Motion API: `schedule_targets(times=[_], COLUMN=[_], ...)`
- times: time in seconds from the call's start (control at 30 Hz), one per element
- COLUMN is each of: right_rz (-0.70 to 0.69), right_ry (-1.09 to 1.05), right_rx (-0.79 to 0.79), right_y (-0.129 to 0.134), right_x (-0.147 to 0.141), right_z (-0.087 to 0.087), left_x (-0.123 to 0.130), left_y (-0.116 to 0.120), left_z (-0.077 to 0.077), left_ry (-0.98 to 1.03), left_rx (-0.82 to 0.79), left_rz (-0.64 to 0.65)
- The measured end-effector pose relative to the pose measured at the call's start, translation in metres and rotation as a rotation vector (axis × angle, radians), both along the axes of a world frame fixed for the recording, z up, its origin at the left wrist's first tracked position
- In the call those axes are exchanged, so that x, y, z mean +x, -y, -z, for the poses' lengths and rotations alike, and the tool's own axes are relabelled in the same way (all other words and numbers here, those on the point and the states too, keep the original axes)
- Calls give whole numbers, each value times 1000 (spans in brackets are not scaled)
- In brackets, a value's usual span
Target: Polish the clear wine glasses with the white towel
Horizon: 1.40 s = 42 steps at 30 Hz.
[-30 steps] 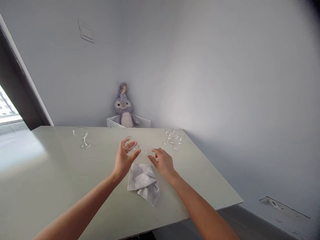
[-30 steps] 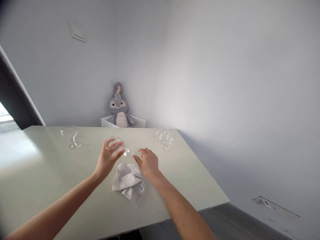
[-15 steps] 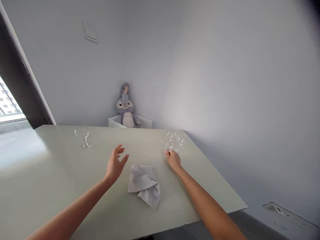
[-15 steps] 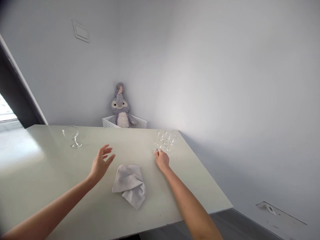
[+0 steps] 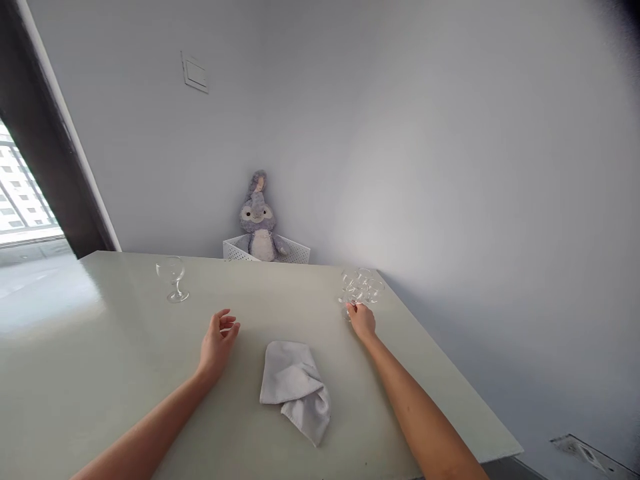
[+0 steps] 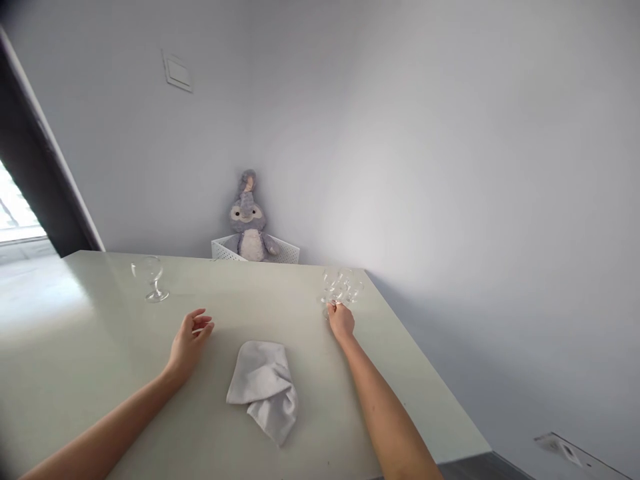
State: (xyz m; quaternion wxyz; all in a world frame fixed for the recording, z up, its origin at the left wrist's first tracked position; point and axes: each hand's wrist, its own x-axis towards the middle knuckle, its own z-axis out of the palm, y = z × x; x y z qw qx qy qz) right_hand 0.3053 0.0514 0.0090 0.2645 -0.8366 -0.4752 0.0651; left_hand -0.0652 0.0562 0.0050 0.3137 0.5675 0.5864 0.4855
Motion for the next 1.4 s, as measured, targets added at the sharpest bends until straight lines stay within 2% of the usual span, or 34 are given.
schedule_targets(times=[0.2, 0.33, 0.4, 0.47, 0.53, 0.57, 0.67, 0.73, 0.77, 0.87, 0.97, 1.1, 1.2, 1.3, 1.4], right_rz=[8, 31, 49, -22, -245, -403, -1011, -1216, -1257, -1261, -1233, -1159, -1045, -861, -634], right_ry=[-4, -13, 10, 17, -43, -101, -229, -158, -87, 94, 50, -288, -599, -912, -1158], right_rx=[10, 19, 106, 262, 363, 341, 28, -119, -160, -184, -92, 22, 80, 113, 175], right_y=[-2, 15, 28, 43, 59, 67, 91, 102, 105, 106, 99, 88, 80, 74, 70], right_x=[6, 6, -2, -20, -48, -64, -111, -134, -142, -156, -158, -150, -142, -136, -132], right_z=[-1, -2, -4, -10, -23, -31, -54, -62, -63, -54, -39, -23, -15, -9, -9], left_x=[1, -1, -2, -2, -3, -5, -17, -33, -42, -70, -92, -103, -103, -96, -78], left_y=[0, -1, -3, -5, -6, -6, -11, -20, -27, -54, -83, -113, -126, -129, -121], left_z=[-1, -1, 1, 1, -1, -2, -9, -13, -16, -23, -31, -38, -38, -37, -36], left_ry=[54, 104, 172, 261, 355, 392, 436, 430, 424, 389, 324, 237, 194, 152, 91], left_rx=[-16, -15, -16, -34, -65, -79, -89, -89, -93, -118, -134, -124, -115, -111, -81], left_rz=[-7, -23, -58, -114, -171, -200, -308, -404, -452, -558, -583, -534, -473, -425, -370])
